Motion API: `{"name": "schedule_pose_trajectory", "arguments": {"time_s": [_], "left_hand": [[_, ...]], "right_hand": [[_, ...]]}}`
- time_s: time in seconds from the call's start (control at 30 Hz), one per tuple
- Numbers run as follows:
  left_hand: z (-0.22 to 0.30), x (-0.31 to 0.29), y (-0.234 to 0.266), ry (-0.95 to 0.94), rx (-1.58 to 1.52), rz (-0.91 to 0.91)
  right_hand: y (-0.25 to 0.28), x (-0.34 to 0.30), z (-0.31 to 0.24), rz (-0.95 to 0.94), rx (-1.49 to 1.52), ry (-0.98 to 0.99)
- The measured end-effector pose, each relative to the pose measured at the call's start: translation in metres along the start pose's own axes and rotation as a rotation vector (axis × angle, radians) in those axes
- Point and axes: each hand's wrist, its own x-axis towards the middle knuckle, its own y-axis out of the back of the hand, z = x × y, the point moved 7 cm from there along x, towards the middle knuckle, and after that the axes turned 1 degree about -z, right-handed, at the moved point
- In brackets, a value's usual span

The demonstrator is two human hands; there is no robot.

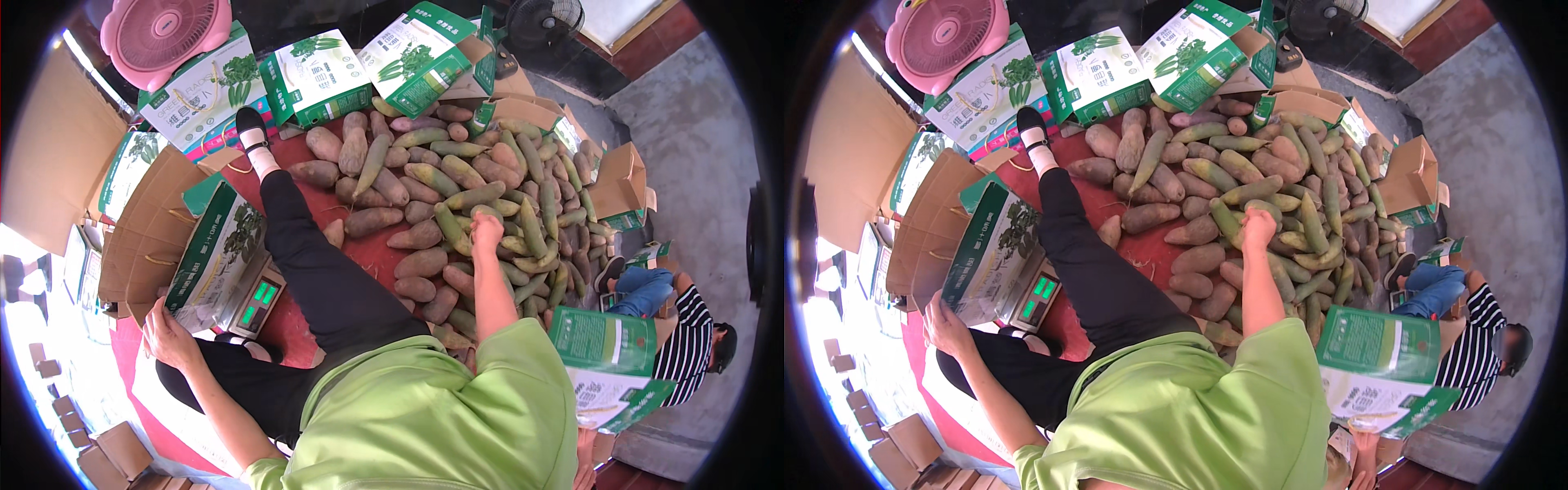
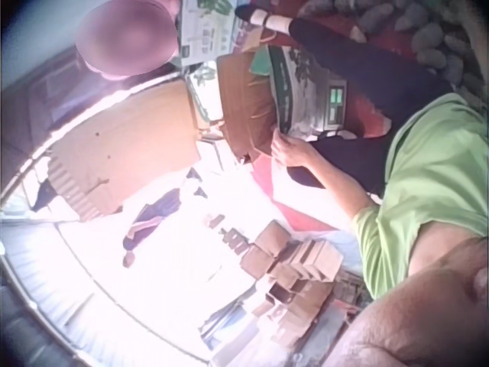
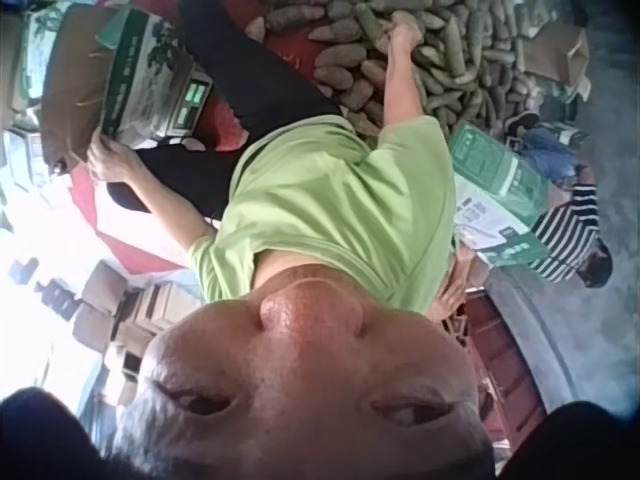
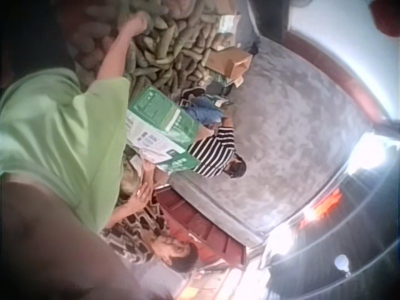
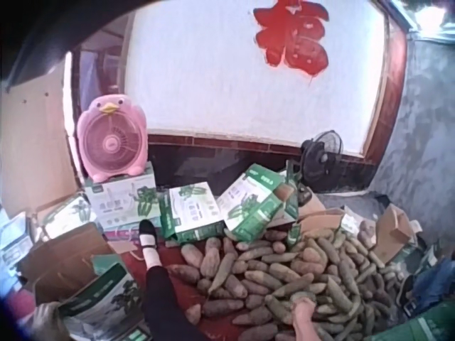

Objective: Sorting and packing radishes into cardboard boxes on a scale for weighing.

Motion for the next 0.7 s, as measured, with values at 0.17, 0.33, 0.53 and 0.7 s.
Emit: {"name": "schedule_pose_trajectory", "arguments": {"time_s": [0.17,0.33,0.53,0.7], "left_hand": [[-0.007,-0.001,0.003,0.046,0.005,-0.023],[0.005,0.002,0.011,0.01,-0.038,0.047],[0.005,0.001,0.016,0.02,-0.055,0.068],[0.004,0.002,0.02,0.028,-0.077,0.073]], "right_hand": [[-0.023,-0.016,-0.06,-0.152,0.083,-0.099],[-0.09,-0.084,-0.133,-0.484,0.259,-0.022],[-0.173,-0.203,-0.263,-0.982,0.39,0.223],[-0.235,-0.297,-0.335,-1.469,0.616,0.249]]}}
